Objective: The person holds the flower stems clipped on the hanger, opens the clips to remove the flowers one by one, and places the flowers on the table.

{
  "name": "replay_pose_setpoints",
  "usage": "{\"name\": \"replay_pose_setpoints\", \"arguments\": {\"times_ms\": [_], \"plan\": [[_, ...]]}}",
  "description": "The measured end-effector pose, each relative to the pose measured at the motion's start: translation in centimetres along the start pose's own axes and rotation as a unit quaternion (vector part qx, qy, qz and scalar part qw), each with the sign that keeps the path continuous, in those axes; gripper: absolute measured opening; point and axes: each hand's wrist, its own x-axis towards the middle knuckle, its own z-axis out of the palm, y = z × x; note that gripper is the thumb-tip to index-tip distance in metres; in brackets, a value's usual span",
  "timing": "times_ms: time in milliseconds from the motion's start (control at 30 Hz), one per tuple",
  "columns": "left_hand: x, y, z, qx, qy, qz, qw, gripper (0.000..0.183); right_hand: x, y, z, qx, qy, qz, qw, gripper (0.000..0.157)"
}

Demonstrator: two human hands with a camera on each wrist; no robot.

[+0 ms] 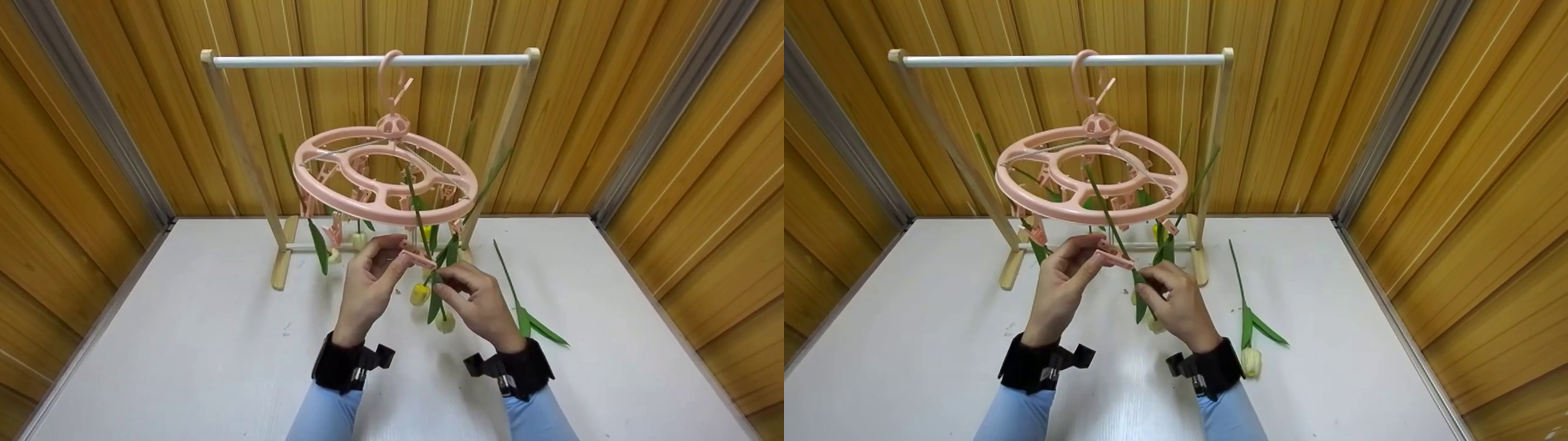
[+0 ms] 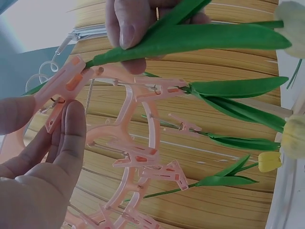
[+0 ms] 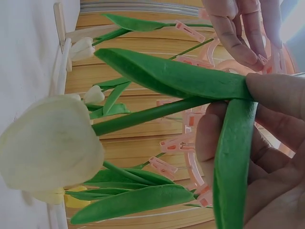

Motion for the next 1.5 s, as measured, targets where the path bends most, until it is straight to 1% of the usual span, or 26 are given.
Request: {"name": "replay_pose_setpoints", "arguments": {"times_ms": [200,367,600,833,1033,1200,1500], "plan": [[-0.20,-0.31,0.01,0.003,0.015,0.008,0.9998,0.031,0.16,-0.15,0.24,0.001,0.001,-0.005,1.000,0.016],[-0.13,-0.42,0.16,-0.010,0.024,0.008,0.9996,0.029,0.26,-0.31,0.27,0.003,0.009,-0.006,1.000,0.015],[-0.26,-0.45,0.21,-0.006,0.035,0.000,0.9994,0.030,0.31,-0.25,0.35,0.007,0.007,-0.004,1.000,0.015],[-0.43,-0.61,0.34,-0.013,0.053,0.002,0.9985,0.030,0.44,-0.40,0.52,0.000,0.011,-0.011,1.000,0.014],[-0.56,-0.65,0.58,-0.010,0.070,-0.012,0.9974,0.029,0.38,-0.46,0.57,-0.005,0.021,-0.017,1.000,0.013],[-0.64,-0.54,0.74,-0.012,0.077,-0.016,0.9968,0.029,0.36,-0.42,0.55,-0.009,0.027,-0.024,0.999,0.011],[-0.77,-0.68,0.95,-0.003,0.082,-0.018,0.9964,0.028,0.03,-0.28,0.33,0.000,0.022,-0.012,1.000,0.010]]}}
